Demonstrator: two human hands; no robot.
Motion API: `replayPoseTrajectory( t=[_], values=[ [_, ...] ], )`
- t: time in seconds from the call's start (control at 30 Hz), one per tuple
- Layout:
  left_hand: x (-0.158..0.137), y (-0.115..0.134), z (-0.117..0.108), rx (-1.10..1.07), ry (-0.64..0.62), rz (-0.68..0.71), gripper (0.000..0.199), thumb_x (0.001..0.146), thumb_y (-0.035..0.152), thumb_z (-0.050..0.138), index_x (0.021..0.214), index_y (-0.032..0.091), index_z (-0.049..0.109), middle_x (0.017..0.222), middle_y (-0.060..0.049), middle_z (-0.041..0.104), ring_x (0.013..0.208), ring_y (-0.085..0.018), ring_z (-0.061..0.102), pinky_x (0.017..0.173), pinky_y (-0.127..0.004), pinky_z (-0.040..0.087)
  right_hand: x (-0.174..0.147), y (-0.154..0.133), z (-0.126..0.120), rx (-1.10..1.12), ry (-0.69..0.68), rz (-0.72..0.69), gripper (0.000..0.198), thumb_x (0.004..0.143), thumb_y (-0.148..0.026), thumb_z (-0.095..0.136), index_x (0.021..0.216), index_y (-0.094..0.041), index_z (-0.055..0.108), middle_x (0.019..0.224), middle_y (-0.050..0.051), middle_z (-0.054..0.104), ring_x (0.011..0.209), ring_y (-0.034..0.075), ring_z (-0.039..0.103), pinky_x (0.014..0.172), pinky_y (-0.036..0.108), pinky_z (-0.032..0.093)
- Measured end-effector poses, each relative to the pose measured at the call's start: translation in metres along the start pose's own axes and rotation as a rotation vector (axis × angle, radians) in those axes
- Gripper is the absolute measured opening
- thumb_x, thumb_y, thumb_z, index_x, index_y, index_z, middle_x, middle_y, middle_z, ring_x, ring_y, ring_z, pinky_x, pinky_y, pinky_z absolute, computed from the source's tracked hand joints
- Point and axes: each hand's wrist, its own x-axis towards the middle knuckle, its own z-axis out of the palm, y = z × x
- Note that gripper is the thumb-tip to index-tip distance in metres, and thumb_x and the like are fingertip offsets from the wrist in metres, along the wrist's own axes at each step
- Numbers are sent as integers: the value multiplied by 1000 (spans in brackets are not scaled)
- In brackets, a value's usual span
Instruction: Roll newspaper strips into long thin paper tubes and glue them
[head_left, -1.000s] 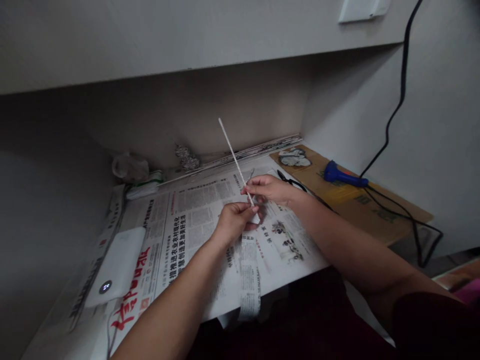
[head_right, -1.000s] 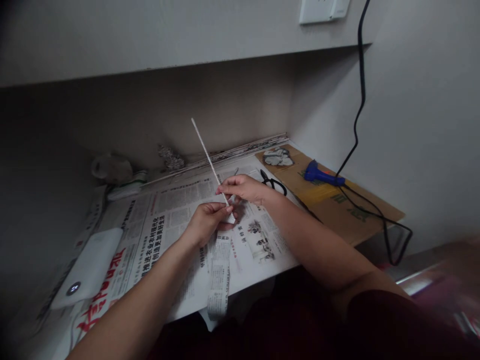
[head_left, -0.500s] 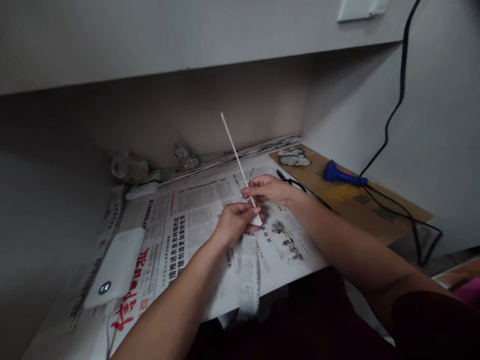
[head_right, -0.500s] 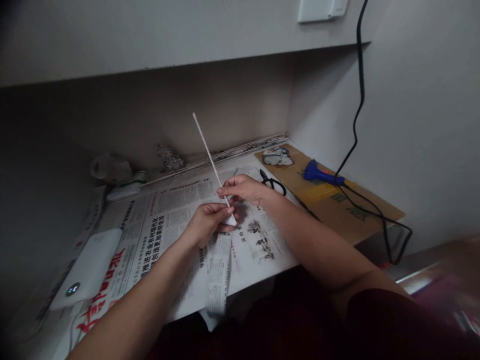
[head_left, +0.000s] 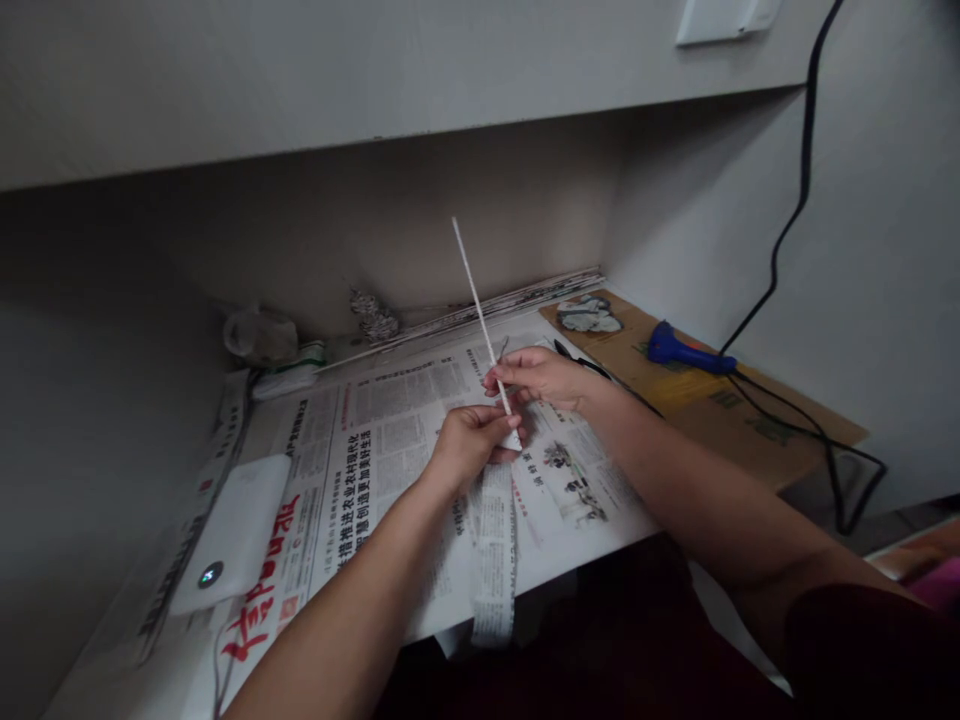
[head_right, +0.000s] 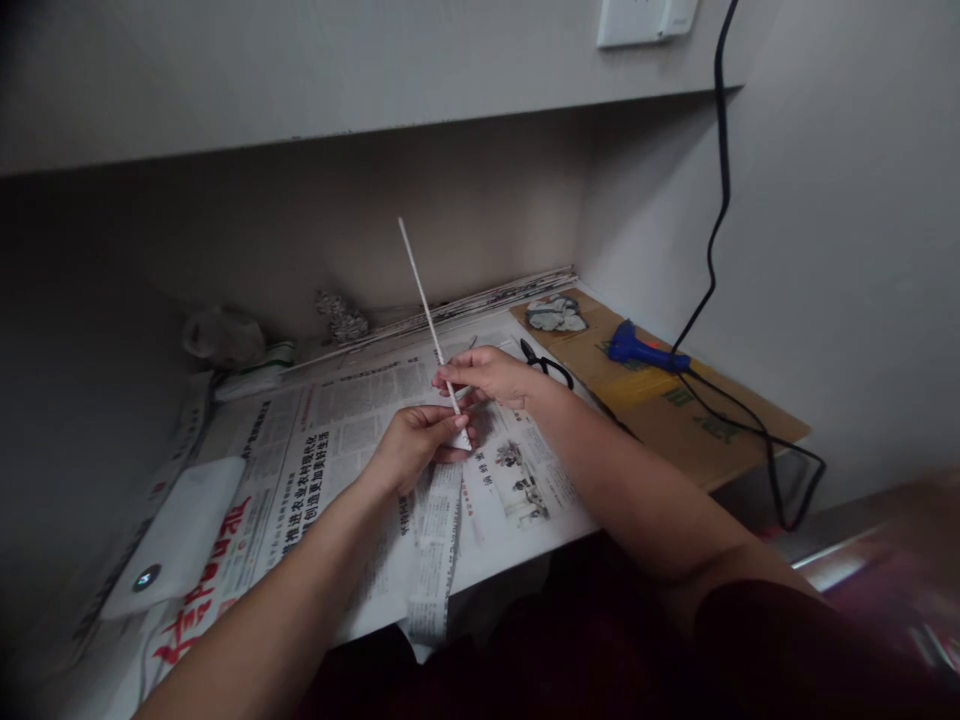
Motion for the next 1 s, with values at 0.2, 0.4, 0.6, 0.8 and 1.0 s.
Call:
replayPoseTrajectory(
  t=[0.2, 0.4, 0.6, 0.8, 1.0],
  values=[
    [1, 0, 0, 4, -11, 4, 30, 67, 35, 74, 83, 10, 70, 77, -8, 67, 68, -14, 62, 56, -24, 54, 1, 1, -2, 0, 75, -17, 24, 68, -35, 75, 72, -15, 63, 80, 4, 66, 67, 10, 58, 62, 23, 50],
    [1, 0, 0, -3, -1, -6, 29, 67, 35, 73, 81, 9, 69, 76, -8, 66, 67, -14, 62, 57, -24, 54, -1, -1, 0, -31, -43, 6, 26, 74, -38, 70, 84, -14, 68, 89, 6, 66, 71, 10, 60, 64, 22, 50],
    [1, -2, -1, 3, -11, -12, 29, 68, 34, 73, 83, 10, 69, 78, -9, 67, 67, -14, 63, 56, -24, 54, 0, -1, 1, 4, 65, -30, 25, 71, -38, 73, 76, -15, 63, 83, 5, 66, 71, 11, 60, 62, 23, 50],
    [0, 0, 0, 2, 11, 3, 29, 69, 35, 72, 81, 9, 69, 78, -10, 67, 68, -14, 62, 56, -24, 54, -1, 1, 0, -36, -83, 17, 25, 74, -38, 70, 82, -15, 67, 88, 6, 67, 73, 12, 61, 62, 22, 49],
    [1, 0, 1, 17, 1, 12, 31, 68, 36, 72, 83, 9, 70, 78, -9, 66, 68, -14, 61, 56, -24, 54, 2, 2, 1, -3, 62, -15, 26, 69, -38, 74, 81, -16, 67, 90, 5, 67, 76, 12, 60, 63, 22, 49]
  ],
)
